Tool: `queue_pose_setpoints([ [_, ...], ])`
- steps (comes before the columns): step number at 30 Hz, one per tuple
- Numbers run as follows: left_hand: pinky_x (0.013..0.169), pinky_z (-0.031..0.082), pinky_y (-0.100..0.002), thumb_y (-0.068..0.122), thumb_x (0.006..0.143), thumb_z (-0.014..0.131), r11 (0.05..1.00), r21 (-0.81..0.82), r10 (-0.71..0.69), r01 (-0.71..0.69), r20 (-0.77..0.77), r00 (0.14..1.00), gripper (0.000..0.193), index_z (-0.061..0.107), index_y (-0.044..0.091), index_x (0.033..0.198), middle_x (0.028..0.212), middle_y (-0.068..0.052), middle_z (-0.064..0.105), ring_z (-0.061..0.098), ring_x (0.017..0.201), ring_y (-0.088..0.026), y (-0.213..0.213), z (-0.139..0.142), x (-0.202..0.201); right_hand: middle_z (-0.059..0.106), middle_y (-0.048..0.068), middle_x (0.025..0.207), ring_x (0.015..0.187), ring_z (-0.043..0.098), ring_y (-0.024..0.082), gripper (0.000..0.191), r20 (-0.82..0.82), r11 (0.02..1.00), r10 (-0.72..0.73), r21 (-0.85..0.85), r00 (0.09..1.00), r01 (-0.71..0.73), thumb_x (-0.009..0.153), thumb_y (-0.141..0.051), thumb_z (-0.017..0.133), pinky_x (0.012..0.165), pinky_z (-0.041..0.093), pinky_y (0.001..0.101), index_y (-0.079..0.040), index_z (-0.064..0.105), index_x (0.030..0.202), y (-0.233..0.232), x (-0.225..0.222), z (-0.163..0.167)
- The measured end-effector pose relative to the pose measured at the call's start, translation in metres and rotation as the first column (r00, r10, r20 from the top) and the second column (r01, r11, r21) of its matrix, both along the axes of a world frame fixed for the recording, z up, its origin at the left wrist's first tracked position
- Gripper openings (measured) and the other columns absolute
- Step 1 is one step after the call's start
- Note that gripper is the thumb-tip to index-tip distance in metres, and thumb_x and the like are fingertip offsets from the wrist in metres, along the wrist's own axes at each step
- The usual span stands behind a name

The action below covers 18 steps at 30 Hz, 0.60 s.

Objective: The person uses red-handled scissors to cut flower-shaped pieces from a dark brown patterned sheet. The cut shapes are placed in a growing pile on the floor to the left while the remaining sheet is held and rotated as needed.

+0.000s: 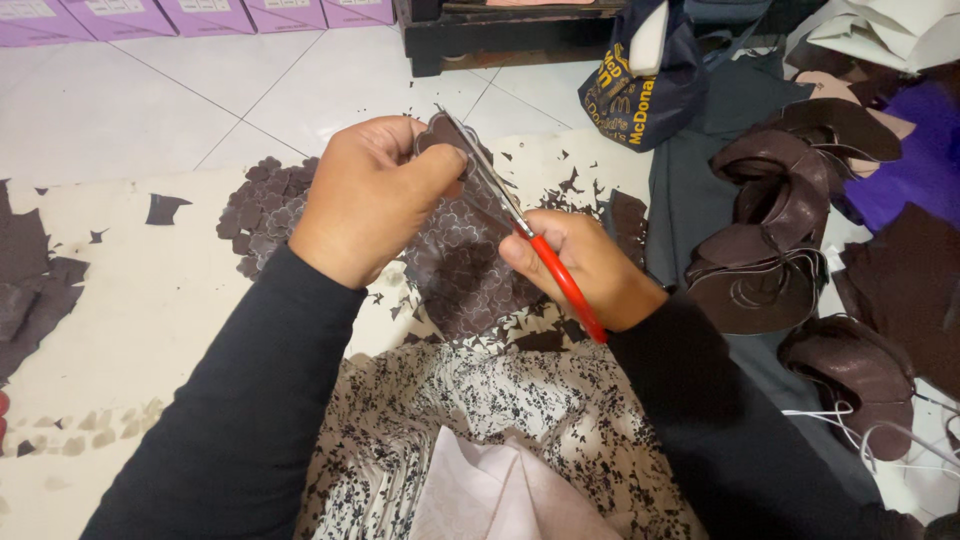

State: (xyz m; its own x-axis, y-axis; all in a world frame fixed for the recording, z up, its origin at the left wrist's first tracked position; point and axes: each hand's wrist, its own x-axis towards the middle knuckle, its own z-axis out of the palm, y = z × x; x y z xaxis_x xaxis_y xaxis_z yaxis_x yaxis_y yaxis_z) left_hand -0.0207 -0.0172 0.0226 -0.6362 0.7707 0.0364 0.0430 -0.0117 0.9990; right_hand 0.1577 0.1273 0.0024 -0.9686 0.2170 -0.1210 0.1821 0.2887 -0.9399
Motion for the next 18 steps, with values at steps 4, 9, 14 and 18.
queue_pose_setpoints([
  [4,0.048,0.039,-0.021,0.016,0.089,0.069,0.999,-0.028,-0.015,0.015,-0.009,1.000,0.015,0.074,0.002,0.087,0.069,0.002,0.066,0.049,0.055,-0.003,-0.0016,0.0011,0.0007,0.042,-0.009,0.069,0.060,0.039,0.002,0.035,-0.058,0.995,0.075,-0.063,0.996,-0.078,0.104,-0.040,0.056,0.052,0.033,0.0236,-0.007,0.056,0.091,0.0008,-0.0005,-0.0017],
  [9,0.051,0.042,-0.020,0.015,0.089,0.069,1.000,-0.006,-0.025,0.025,0.016,1.000,0.014,0.074,0.002,0.088,0.072,0.001,0.069,0.052,0.057,-0.003,-0.0016,0.0019,0.0008,0.042,-0.009,0.067,0.059,0.038,0.003,0.039,-0.002,1.000,0.010,-0.029,1.000,-0.010,0.101,-0.045,0.056,0.050,0.032,0.0242,-0.008,0.058,0.089,-0.0006,0.0004,-0.0033],
  [14,0.053,0.042,-0.021,0.016,0.091,0.069,1.000,-0.018,-0.015,0.015,0.037,0.999,0.016,0.074,0.001,0.089,0.076,0.001,0.070,0.053,0.060,-0.003,0.0002,-0.0003,-0.0008,0.040,-0.009,0.068,0.062,0.037,0.003,0.045,-0.015,0.999,0.019,0.045,1.000,-0.019,0.101,-0.051,0.053,0.053,0.033,0.0242,-0.009,0.058,0.087,0.0012,-0.0006,-0.0029],
  [18,0.058,0.045,-0.020,0.014,0.093,0.069,0.996,0.074,-0.045,0.040,0.058,0.997,0.014,0.073,0.001,0.093,0.081,0.000,0.072,0.057,0.066,-0.003,0.0007,-0.0057,-0.0025,0.040,-0.008,0.072,0.064,0.037,0.004,0.046,-0.043,0.998,0.039,-0.040,0.998,-0.041,0.104,-0.050,0.053,0.055,0.033,0.0239,-0.007,0.053,0.086,-0.0004,0.0006,-0.0021],
])
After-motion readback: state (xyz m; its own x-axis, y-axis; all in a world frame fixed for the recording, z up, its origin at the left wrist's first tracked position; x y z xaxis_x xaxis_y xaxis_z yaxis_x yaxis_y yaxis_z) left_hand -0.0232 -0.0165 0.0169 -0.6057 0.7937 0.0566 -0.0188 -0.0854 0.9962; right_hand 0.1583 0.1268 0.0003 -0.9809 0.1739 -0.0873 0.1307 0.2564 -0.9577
